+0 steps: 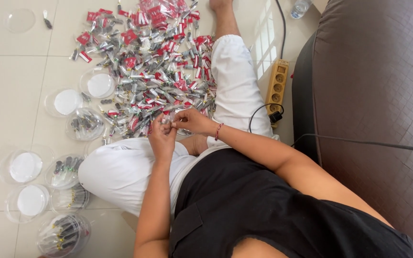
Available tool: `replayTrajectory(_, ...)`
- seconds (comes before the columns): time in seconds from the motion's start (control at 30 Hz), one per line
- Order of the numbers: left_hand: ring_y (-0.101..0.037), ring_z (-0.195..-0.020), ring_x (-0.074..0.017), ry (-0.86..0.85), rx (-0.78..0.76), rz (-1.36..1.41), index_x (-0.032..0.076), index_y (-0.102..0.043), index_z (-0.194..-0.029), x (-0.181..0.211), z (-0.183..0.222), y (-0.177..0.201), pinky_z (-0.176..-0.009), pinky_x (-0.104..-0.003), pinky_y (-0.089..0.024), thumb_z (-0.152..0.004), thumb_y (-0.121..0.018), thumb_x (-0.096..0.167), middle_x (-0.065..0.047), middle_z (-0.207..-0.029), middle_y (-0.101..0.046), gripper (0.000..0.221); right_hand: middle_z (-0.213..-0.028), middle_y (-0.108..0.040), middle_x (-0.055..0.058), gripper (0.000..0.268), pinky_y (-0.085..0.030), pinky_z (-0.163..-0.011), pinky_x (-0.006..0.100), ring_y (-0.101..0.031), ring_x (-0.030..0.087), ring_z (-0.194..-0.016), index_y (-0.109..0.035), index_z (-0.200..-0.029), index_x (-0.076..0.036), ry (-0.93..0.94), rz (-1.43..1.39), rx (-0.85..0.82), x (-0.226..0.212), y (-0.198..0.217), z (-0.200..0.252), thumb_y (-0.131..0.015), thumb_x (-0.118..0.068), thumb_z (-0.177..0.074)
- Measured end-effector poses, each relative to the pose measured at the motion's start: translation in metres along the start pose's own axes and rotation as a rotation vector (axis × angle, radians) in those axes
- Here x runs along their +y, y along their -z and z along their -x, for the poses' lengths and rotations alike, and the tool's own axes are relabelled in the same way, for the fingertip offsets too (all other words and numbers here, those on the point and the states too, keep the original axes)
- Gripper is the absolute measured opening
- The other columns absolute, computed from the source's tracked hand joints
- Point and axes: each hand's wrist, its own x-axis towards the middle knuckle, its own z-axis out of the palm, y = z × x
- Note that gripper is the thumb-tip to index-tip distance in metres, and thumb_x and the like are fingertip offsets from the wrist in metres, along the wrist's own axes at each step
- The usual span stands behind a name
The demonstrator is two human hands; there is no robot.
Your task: The person sorts small packaged items by hand from a pile on the floor into several small plastic containers.
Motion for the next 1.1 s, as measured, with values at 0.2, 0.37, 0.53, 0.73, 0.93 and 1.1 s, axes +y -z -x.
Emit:
replayTrajectory(0.2,-0.074,-0.064,-0.0179,0.034,-0.014,-0.056,0.011,-0.063,-0.132,-0.021,0.0,-0.001,-0.059,-0.028,-0.059,-0.08,-0.077,0.004,-0.007,-0.077,-0.075,0.055,-0.077,-0.066,0.0,0.01,-0.044,-0.055,0.017,-0.056,0.006,-0.068,-0.076,-0.096,-0.004,-0.011,-0.042,0.018,0.024,-0.008,-0.009,-0.075,-0.01,-0.088)
replayTrajectory(0.37,-0.075,-0.068,-0.022,0.033,-0.039,0.037,0.007,-0.062,-0.138,-0.014,0.0,-0.003,-0.061,-0.032,-0.061,-0.081,-0.075,-0.001,-0.014,-0.081,-0.076,0.059,-0.075,-0.064,0.0,0.008,-0.043,-0.055,0.017,-0.054,0.006,-0.067,-0.077,-0.093,-0.003,-0.005,-0.067,0.054,-0.001,-0.006,0.002,-0.077,-0.01,-0.088)
replayTrajectory(0.53,-0.075,-0.068,-0.02,0.104,-0.094,0.128,0.007,-0.058,-0.145,-0.028,-0.007,-0.001,-0.062,-0.029,-0.062,-0.082,-0.076,-0.001,-0.015,-0.083,-0.075,0.066,-0.074,-0.063,0.001,0.009,-0.042,-0.057,0.018,-0.053,0.007,-0.068,-0.075,-0.092,-0.003,0.007,-0.118,0.025,-0.002,-0.006,0.001,-0.077,-0.012,-0.089)
replayTrajectory(0.73,-0.075,-0.073,-0.0156,0.26,-0.163,0.323,0.002,-0.064,-0.133,-0.037,-0.009,0.007,-0.068,-0.026,-0.063,-0.078,-0.084,-0.002,-0.011,-0.086,-0.074,0.059,-0.076,-0.064,-0.003,0.013,-0.041,-0.06,0.013,-0.052,0.002,-0.071,-0.075,-0.093,-0.006,-0.058,-0.286,-0.004,0.006,-0.009,0.001,-0.078,-0.018,-0.091)
replayTrajectory(0.93,-0.073,-0.08,-0.0168,0.093,-0.262,0.138,0.004,-0.074,-0.12,-0.025,-0.007,0.015,-0.075,-0.031,-0.059,-0.083,-0.08,0.002,-0.011,-0.091,-0.076,0.038,-0.076,-0.062,0.002,0.012,-0.039,-0.058,0.019,-0.051,0.009,-0.07,-0.073,-0.09,-0.004,-0.042,-0.109,-0.031,0.028,0.0,-0.003,-0.068,-0.013,-0.096)
replayTrajectory(1.1,-0.072,-0.095,-0.0268,-0.097,-0.284,0.007,0.008,-0.076,-0.123,-0.005,-0.008,0.015,-0.085,-0.035,-0.058,-0.09,-0.07,0.002,-0.015,-0.103,-0.072,0.034,-0.076,-0.062,0.009,0.017,-0.043,-0.06,0.027,-0.054,0.017,-0.072,-0.069,-0.09,-0.002,-0.039,0.105,-0.046,0.011,0.004,0.009,-0.062,-0.015,-0.099)
